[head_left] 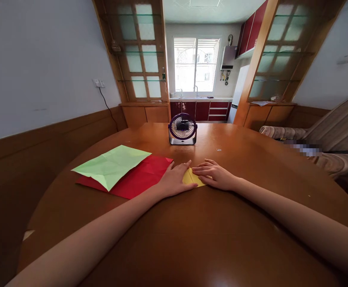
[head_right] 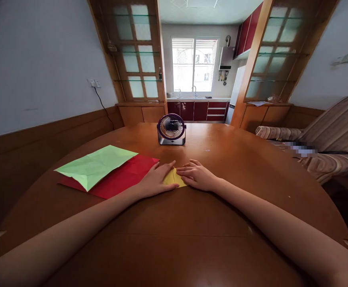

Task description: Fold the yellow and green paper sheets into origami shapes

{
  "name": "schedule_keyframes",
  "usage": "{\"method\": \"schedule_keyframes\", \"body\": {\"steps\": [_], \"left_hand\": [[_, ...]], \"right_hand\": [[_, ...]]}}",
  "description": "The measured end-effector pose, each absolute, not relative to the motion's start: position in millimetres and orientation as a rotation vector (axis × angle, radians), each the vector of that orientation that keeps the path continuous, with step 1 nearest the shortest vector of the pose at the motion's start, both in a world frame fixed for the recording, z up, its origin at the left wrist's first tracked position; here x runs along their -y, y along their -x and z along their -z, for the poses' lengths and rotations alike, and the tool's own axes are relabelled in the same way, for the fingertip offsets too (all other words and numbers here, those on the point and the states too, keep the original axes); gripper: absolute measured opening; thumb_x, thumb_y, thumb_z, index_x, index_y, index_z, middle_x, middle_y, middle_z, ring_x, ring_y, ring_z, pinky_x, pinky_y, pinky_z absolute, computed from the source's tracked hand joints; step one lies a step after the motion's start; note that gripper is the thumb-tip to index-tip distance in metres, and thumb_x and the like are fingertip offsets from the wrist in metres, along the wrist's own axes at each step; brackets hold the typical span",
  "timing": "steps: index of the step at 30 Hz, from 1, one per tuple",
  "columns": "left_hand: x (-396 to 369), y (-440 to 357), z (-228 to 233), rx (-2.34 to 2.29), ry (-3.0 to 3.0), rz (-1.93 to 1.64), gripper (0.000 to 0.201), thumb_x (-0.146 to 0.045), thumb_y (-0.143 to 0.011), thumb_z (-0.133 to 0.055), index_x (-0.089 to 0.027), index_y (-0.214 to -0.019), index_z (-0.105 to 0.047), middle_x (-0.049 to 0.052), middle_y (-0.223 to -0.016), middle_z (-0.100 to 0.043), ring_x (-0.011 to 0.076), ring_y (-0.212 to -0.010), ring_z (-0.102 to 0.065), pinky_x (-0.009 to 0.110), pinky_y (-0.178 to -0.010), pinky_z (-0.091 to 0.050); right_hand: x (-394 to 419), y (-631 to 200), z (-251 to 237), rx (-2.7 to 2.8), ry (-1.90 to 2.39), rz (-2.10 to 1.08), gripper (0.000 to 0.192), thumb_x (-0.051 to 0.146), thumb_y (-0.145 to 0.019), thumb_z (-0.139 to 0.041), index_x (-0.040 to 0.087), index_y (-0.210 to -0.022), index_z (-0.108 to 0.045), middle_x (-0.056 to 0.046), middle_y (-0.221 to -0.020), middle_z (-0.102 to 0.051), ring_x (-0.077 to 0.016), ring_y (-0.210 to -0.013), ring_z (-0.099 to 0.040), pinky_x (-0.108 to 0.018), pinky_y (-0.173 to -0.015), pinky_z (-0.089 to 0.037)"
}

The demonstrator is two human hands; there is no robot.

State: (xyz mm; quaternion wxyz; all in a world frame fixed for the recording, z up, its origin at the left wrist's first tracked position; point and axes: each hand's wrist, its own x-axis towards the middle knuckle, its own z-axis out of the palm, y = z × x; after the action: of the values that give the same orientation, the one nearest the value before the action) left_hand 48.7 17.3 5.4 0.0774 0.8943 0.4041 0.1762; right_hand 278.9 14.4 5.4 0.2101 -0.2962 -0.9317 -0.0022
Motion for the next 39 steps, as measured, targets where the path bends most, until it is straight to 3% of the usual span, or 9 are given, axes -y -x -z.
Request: {"method": "schedule_keyframes", "body": {"steps": [5, 8, 12, 21, 28, 39], "left_hand": [[-14, -48, -7, -1.193, -2.802, -0.453, 0.063, -0.061, -0.089, -0.05, -0.019, -0.135, -0.053, 0.011, -0.141, -0.051, 0.0285, -0.139, -0.036, 0.051, -0.118, -0.012], [-12, -47, -7, -1.208, -2.823, -0.437, 0.065, -0.064, -0.09, -0.045, -0.02, -0.136, -0.053, 0.011, -0.141, -0.05, 0.0301, -0.14, -0.034, 0.052, -0.118, -0.01], [-11, -48, -7, -1.234, -2.843, -0.406, 0.067, -0.066, -0.09, -0.043, -0.02, -0.138, -0.051, 0.011, -0.142, -0.049, 0.0309, -0.139, -0.035, 0.053, -0.118, -0.009], [-11, -48, -8, -1.226, -2.851, -0.42, 0.063, -0.063, -0.091, -0.044, -0.02, -0.135, -0.053, 0.01, -0.138, -0.053, 0.0278, -0.133, -0.043, 0.053, -0.118, -0.006], [-11, -47, -7, -1.229, -2.842, -0.436, 0.063, -0.064, -0.09, -0.044, -0.022, -0.136, -0.053, 0.01, -0.138, -0.053, 0.0276, -0.132, -0.044, 0.053, -0.119, -0.006], [-12, -46, -8, -1.203, -2.823, -0.431, 0.064, -0.064, -0.091, -0.043, -0.02, -0.137, -0.052, 0.01, -0.138, -0.053, 0.0274, -0.134, -0.041, 0.052, -0.119, -0.006]], "right_hand": [[-15, -286, -4, 2.628, 0.866, -0.048, 0.037, 0.031, -0.1, -0.044, 0.032, -0.137, -0.052, -0.001, -0.133, -0.061, -0.0237, -0.131, -0.05, -0.06, -0.117, -0.009], [-14, -293, -6, 2.67, 0.803, -0.04, 0.039, 0.03, -0.101, -0.042, 0.03, -0.139, -0.049, -0.002, -0.136, -0.059, -0.0222, -0.134, -0.046, -0.057, -0.119, -0.003], [-11, -307, -14, 2.723, 0.676, 0.037, 0.038, 0.024, -0.1, -0.043, 0.027, -0.137, -0.052, -0.004, -0.132, -0.062, -0.0199, -0.129, -0.052, -0.054, -0.12, -0.001], [1, -324, -28, 2.794, 0.492, 0.225, 0.042, 0.01, -0.085, -0.043, 0.021, -0.123, -0.061, -0.006, -0.116, -0.07, -0.0201, -0.108, -0.061, -0.055, -0.115, -0.02], [11, -331, -29, 2.747, 0.512, 0.298, 0.027, 0.015, -0.088, -0.043, 0.019, -0.109, -0.059, -0.007, -0.09, -0.068, -0.021, -0.086, -0.059, -0.051, -0.101, -0.036], [20, -341, -27, 2.609, 0.562, 0.131, 0.013, 0.016, -0.089, -0.04, 0.022, -0.086, -0.051, -0.001, -0.072, -0.058, -0.0172, -0.067, -0.052, -0.043, -0.092, -0.041]]}}
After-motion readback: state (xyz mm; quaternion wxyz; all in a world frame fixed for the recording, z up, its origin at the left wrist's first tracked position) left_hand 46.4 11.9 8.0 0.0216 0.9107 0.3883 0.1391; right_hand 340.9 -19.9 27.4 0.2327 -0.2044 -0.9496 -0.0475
